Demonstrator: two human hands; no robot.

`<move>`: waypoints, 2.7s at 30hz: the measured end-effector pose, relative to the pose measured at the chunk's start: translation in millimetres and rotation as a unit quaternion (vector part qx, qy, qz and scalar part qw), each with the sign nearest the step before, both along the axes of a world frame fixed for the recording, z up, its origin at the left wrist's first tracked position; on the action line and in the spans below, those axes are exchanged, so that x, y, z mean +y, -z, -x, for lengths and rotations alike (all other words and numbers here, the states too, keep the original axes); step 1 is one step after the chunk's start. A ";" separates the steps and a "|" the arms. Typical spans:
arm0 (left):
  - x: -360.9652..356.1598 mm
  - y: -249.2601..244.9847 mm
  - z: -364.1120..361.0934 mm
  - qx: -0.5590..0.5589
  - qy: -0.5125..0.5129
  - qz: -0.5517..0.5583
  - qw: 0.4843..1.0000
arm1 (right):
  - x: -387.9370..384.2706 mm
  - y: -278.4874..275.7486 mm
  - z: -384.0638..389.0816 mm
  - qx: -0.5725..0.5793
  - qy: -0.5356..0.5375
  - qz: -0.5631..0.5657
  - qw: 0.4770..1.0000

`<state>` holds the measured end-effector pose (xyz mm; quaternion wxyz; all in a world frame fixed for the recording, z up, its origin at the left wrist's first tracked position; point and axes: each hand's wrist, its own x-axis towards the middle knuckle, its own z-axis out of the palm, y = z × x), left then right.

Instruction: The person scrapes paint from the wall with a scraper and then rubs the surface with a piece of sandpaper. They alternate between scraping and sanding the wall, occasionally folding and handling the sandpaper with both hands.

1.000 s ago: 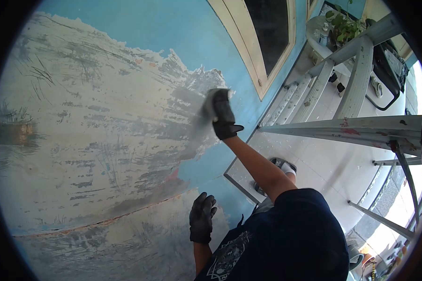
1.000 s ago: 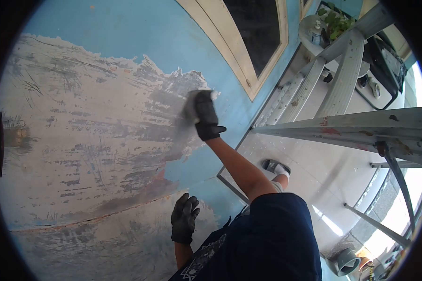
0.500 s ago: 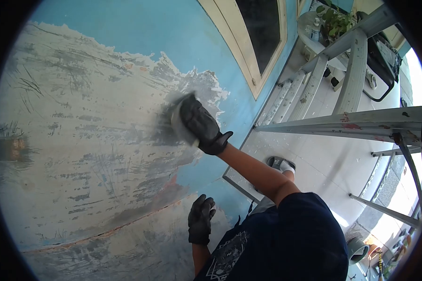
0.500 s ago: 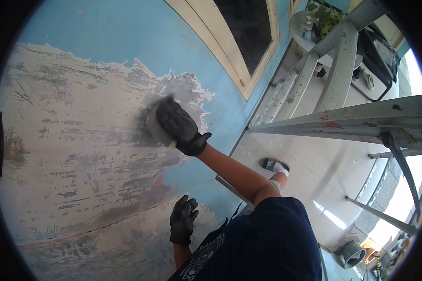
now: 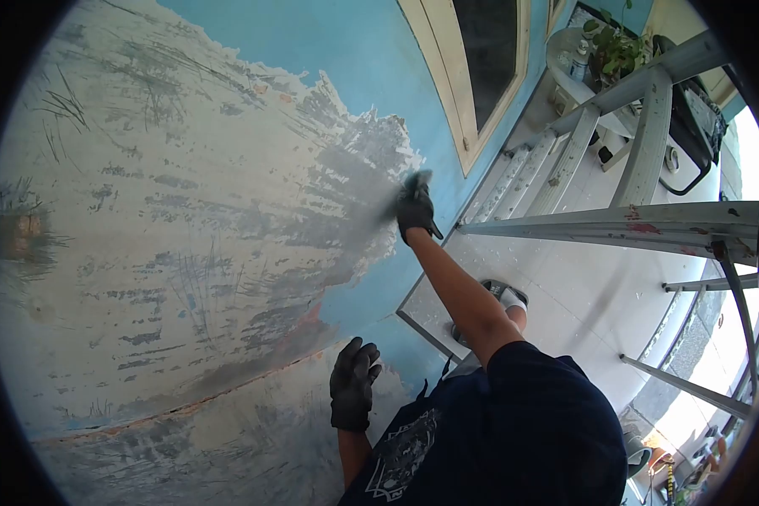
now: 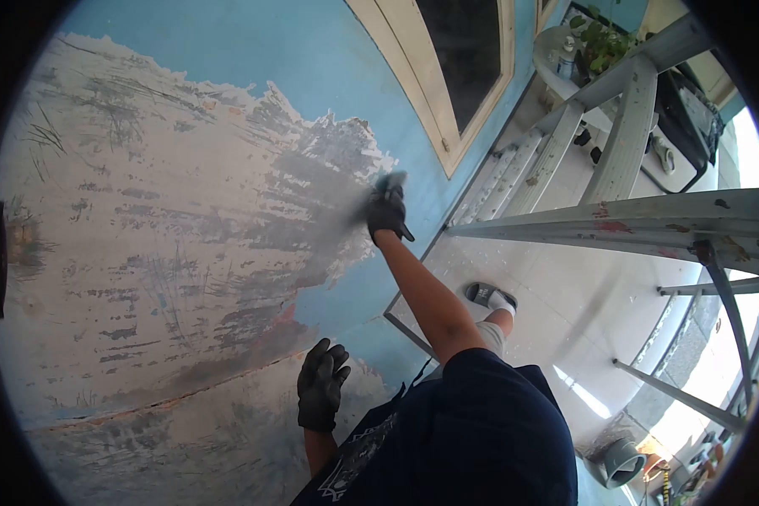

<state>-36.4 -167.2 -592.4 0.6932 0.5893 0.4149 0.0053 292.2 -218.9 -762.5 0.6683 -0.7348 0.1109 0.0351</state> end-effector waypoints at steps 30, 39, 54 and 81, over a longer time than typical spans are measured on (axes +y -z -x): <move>-10.7 17.4 13.3 0.084 0.012 -0.042 0.996 | 12.5 -160.6 121.7 -0.476 -0.078 -0.061 0.874; -11.1 22.3 26.6 0.054 0.035 -0.096 0.993 | 49.6 14.2 117.2 0.292 -0.085 -0.132 0.943; -7.6 40.3 34.6 0.084 0.016 -0.062 0.994 | 82.0 42.3 145.3 0.157 -0.092 -0.052 0.982; -9.8 73.6 54.6 0.158 -0.053 0.026 0.986 | 77.3 15.7 154.2 -0.121 0.000 -0.053 0.991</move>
